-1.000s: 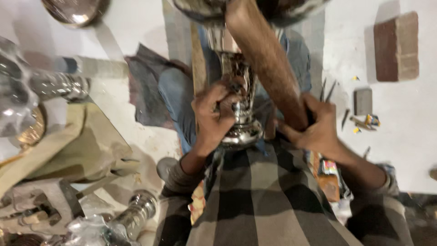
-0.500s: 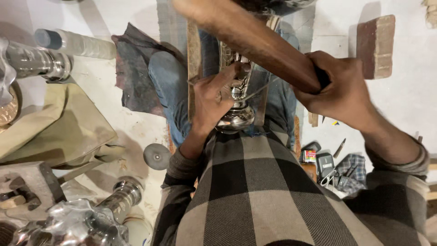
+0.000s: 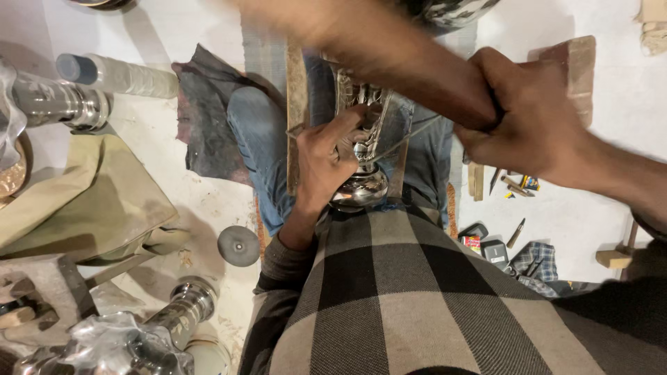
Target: The person sits on the floor holding a silver vase between their legs and hand-engraves decorative patterns into its surface. They hold a chisel against the metal with one hand and strike it with a wooden mallet in the other, periodically repositioning the chisel and rotating the vase to work new areas.
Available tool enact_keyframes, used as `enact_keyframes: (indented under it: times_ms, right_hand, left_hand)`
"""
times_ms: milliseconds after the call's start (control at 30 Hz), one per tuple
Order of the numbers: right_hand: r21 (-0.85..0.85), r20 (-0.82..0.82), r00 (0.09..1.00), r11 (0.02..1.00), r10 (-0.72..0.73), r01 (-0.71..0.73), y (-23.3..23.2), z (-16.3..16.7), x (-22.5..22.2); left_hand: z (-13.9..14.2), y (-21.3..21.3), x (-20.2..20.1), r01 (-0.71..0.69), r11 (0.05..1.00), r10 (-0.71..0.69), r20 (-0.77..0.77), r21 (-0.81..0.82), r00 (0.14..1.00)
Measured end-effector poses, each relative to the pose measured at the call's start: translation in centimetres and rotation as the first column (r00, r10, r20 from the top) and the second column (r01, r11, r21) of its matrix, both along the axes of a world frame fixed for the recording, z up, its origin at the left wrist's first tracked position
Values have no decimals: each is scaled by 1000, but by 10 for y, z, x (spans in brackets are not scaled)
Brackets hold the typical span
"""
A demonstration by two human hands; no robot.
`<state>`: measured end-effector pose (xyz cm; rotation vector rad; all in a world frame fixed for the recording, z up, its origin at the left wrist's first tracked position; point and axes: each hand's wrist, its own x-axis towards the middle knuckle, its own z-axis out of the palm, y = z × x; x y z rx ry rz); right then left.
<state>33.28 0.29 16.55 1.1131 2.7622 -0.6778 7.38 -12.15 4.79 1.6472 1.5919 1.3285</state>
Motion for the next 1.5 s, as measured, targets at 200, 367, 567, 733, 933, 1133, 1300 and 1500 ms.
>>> enact_keyframes:
  times_ms: [200, 367, 567, 733, 933, 1133, 1300, 1500]
  right_hand:
    - [-97, 142, 990, 995, -16, 30, 1, -11, -4]
    - [-128, 198, 980, 991, 3, 23, 5, -5, -11]
    - [-111, -91, 995, 993, -49, 39, 3, 9, -5]
    - [-134, -475, 873, 990, -110, 52, 1, -6, -4]
    - [-83, -186, 983, 997, -13, -2, 5, -18, 7]
    - [-108, -23, 998, 992, -65, 63, 1, -27, 9]
    - [-135, -130, 988, 988, -88, 71, -2, -27, 8]
    - [-144, -115, 991, 988, -63, 46, -2, -10, -8]
  left_hand:
    - [0, 1, 2, 7, 1000, -7, -1, -1, 1000]
    - [-4, -3, -2, 12, 999, -13, -8, -35, 1000]
    - [-2, 1, -1, 62, 997, -67, -129, -40, 989]
    - [6, 0, 3, 3, 1000, -3, -59, -7, 998]
    - [2, -1, 0, 9, 1000, -8, -78, 13, 997]
    - [-5, 5, 1, -3, 1000, 5, -83, 26, 997]
    - [-2, 2, 0, 15, 1000, -13, -65, 28, 998]
    - [0, 4, -1, 24, 999, -22, -44, 25, 999]
